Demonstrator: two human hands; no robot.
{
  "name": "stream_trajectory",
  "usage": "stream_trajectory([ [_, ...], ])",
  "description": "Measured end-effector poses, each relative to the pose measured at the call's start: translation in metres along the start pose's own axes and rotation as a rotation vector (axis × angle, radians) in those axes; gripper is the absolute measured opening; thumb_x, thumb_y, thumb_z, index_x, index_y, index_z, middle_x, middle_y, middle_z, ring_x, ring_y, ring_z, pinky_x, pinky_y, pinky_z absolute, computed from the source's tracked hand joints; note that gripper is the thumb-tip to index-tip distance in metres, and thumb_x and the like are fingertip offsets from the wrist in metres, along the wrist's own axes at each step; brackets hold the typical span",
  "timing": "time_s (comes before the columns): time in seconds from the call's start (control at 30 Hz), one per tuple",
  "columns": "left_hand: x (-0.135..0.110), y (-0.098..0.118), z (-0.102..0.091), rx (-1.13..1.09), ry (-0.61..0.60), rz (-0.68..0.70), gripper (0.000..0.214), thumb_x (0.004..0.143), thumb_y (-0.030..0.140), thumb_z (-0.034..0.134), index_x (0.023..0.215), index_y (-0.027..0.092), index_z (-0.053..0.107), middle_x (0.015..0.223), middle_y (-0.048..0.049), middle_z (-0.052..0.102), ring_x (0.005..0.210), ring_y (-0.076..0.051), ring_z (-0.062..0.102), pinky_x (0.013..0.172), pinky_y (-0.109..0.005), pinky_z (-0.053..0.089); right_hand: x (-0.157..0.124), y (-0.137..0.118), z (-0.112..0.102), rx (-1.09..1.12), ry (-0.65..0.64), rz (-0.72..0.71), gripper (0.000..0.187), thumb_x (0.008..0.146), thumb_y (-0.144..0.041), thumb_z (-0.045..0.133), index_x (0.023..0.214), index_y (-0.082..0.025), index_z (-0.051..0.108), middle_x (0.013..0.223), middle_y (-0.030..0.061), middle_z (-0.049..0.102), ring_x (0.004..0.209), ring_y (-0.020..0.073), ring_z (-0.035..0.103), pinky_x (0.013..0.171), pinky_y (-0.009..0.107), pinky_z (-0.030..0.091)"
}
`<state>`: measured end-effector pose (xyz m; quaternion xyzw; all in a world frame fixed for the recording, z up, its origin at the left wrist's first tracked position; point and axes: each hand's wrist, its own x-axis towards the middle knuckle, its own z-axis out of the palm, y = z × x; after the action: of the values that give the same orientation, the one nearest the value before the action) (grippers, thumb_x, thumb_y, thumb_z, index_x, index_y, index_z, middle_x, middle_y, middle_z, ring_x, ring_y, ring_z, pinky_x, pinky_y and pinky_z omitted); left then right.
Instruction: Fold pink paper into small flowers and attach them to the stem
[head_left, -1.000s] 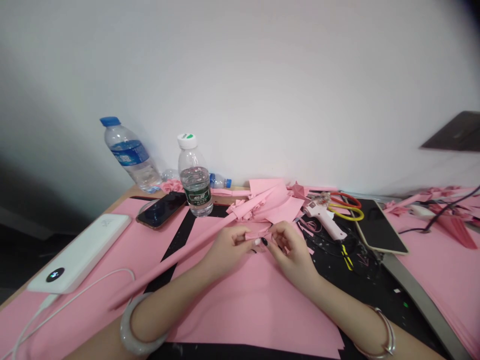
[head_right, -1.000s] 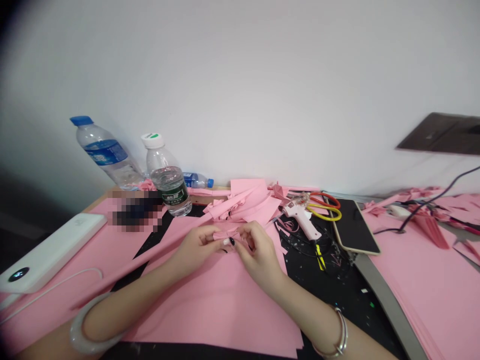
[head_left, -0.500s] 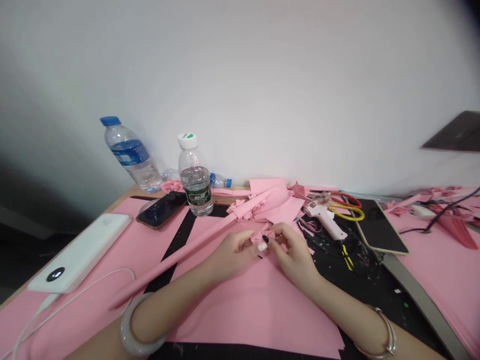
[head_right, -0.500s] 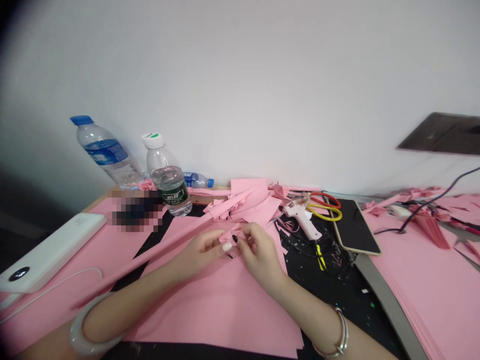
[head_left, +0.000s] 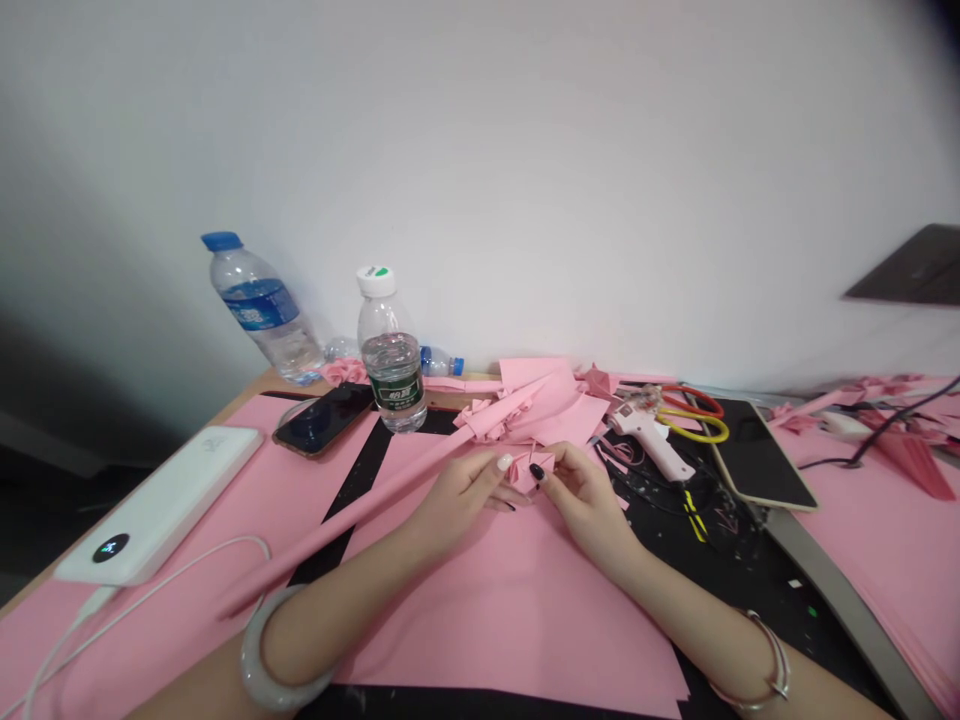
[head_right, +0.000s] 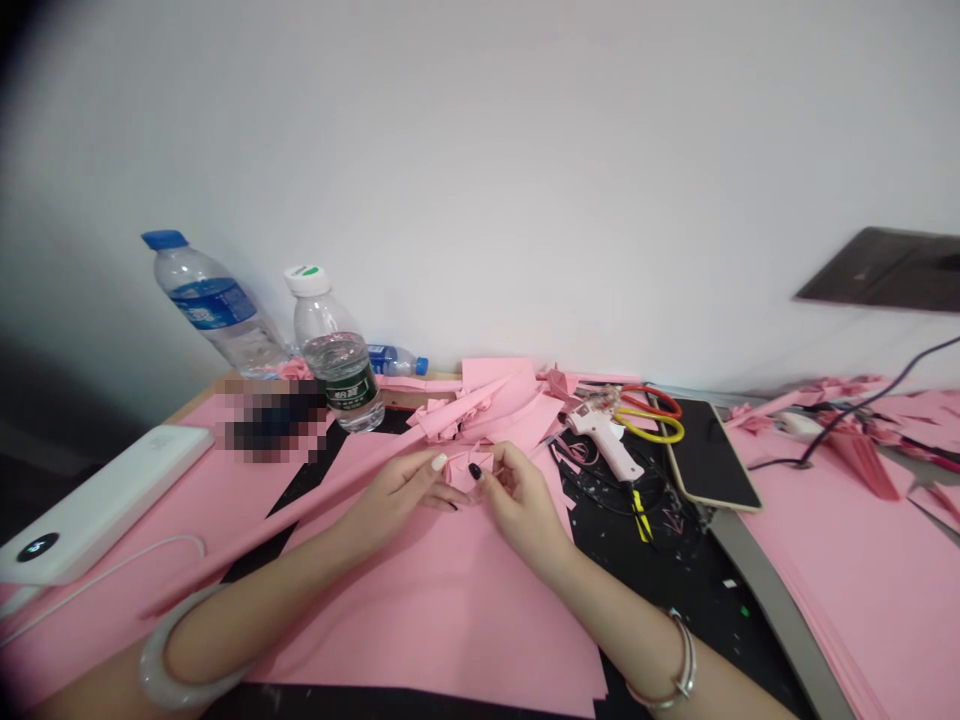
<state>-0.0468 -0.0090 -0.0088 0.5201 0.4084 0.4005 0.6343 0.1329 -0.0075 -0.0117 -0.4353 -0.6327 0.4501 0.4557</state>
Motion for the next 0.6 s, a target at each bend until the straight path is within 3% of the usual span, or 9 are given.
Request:
stream_trajectory([
  [0.37, -0.0003, -0.0012, 0.0003, 0.128, -0.007, 0.060, 0.020, 0.093, 0.039, 0.051, 0.083, 0.021, 0.053, 0.084, -0.0047, 0.070, 0.080, -0.022, 0.074, 0.076, -0.036, 0.059, 0.0002, 0.0036, -0.0001, -0.015, 0.004, -0.009, 0.018, 0.088, -0.033, 0.058, 0.077, -0.022, 0.051, 0.073, -0.0005, 0.052, 0.066, 0.0163, 0.049, 0.062, 0.029, 0.040],
  [0.47, -0.0011, -0.0017, 0.0005, 0.148, -0.026, 0.108, 0.014, 0.092, 0.032, 0.054, 0.096, 0.019, 0.059, 0.093, -0.0052, 0.069, 0.083, -0.021, 0.071, 0.078, -0.035, 0.057, 0.0004, 0.0031, -0.0001, -0.036, 0.001, 0.006, 0.015, 0.088, -0.032, 0.058, 0.078, -0.021, 0.055, 0.072, -0.0003, 0.054, 0.066, 0.0162, 0.050, 0.063, 0.030, 0.041],
  [0.6, -0.0017, 0.0003, 0.0004, 0.194, -0.044, 0.153, 0.024, 0.092, 0.032, 0.055, 0.111, 0.019, 0.062, 0.090, -0.0042, 0.068, 0.082, -0.019, 0.065, 0.074, -0.033, 0.054, 0.0001, 0.0022, 0.0002, -0.042, -0.018, 0.024, 0.011, 0.086, -0.031, 0.059, 0.085, -0.020, 0.061, 0.075, 0.0013, 0.060, 0.071, 0.0181, 0.057, 0.067, 0.031, 0.045],
])
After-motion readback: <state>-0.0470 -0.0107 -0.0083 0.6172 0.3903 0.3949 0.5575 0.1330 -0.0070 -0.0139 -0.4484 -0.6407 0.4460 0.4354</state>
